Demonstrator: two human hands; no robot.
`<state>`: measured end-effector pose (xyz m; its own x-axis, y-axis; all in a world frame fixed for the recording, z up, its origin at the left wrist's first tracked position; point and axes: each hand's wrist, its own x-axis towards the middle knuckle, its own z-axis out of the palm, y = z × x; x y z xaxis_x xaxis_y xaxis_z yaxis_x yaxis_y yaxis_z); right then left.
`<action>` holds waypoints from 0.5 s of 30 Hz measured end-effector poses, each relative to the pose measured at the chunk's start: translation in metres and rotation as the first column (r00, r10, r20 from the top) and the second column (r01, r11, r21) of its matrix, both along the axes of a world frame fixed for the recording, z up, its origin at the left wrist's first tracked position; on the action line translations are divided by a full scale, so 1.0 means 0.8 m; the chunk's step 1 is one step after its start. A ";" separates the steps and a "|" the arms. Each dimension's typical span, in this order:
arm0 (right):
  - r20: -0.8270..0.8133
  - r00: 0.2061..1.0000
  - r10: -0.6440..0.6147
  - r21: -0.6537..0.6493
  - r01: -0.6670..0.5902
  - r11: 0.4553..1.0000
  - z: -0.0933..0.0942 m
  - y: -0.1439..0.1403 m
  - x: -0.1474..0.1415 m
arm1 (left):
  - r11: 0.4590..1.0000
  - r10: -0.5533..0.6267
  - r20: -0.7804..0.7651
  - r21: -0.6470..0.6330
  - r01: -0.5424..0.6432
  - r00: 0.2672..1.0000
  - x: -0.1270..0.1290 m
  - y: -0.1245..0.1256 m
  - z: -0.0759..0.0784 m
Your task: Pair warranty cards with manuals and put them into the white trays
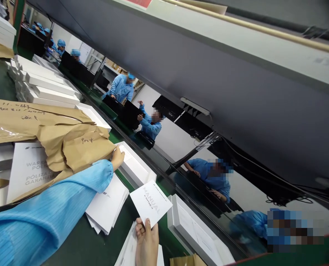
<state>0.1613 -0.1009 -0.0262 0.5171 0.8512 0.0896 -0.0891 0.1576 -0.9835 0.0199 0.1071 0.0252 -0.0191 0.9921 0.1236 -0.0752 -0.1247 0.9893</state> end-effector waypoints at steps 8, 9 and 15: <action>0.029 0.999 0.014 -0.007 -0.014 1.000 0.009 -0.005 -0.011 | 0.981 -0.047 -0.395 0.156 0.118 0.918 -0.046 -0.075 -0.029; 0.034 0.999 0.020 -0.001 -0.020 1.000 0.010 -0.005 -0.013 | 0.979 -0.048 -0.428 0.160 0.128 0.903 -0.053 -0.084 -0.035; 0.042 0.998 -0.041 -0.082 0.044 0.996 0.027 -0.015 -0.023 | 0.946 0.144 -0.785 0.288 0.150 0.602 -0.074 -0.104 -0.059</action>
<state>0.1428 -0.1132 -0.0046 0.5506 0.8338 0.0411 -0.0437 0.0779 -0.9960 -0.0391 0.0240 -0.0217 0.2343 0.8995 0.3687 0.7116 -0.4171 0.5653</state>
